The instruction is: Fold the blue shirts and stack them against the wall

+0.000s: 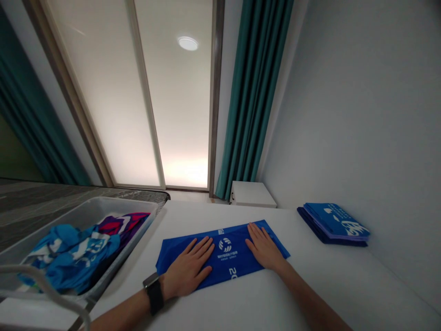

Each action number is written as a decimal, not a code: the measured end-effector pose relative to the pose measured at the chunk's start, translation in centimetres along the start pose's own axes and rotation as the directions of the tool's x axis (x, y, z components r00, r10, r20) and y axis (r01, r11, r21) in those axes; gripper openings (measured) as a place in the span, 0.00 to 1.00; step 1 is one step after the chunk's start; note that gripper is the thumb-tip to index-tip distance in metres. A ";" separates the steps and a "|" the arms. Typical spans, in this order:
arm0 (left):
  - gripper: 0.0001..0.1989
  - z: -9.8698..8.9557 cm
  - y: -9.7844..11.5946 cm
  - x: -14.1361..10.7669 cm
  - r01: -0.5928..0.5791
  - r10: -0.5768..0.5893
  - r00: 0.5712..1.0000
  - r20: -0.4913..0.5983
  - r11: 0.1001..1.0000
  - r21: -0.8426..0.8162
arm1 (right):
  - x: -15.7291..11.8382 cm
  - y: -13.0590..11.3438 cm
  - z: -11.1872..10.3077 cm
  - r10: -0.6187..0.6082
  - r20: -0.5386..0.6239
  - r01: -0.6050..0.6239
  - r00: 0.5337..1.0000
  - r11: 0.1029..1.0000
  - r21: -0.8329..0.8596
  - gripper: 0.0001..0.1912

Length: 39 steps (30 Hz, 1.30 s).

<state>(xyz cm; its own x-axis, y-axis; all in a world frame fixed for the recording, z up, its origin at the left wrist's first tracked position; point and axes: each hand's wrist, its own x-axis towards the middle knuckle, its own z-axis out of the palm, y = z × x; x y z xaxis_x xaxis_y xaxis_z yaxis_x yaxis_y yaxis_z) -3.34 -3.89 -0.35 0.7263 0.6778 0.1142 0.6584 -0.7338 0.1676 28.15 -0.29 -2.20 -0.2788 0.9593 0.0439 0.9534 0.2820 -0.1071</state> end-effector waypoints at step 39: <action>0.32 1.2 6.4 3.2 0.006 -0.003 1.000 0.026 0.994 -0.112 | 5.9 -3.8 1.2 0.069 -0.024 -0.069 0.997 0.998 0.001 0.37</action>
<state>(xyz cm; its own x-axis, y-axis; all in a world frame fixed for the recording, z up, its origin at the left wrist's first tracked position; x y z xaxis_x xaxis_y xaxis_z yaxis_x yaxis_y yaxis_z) 3.43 -6.54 -0.06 0.7293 0.6785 0.0886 0.6364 -0.7201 0.2765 22.76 4.28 -2.73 -0.2092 0.9760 0.0606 0.9703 0.2149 -0.1114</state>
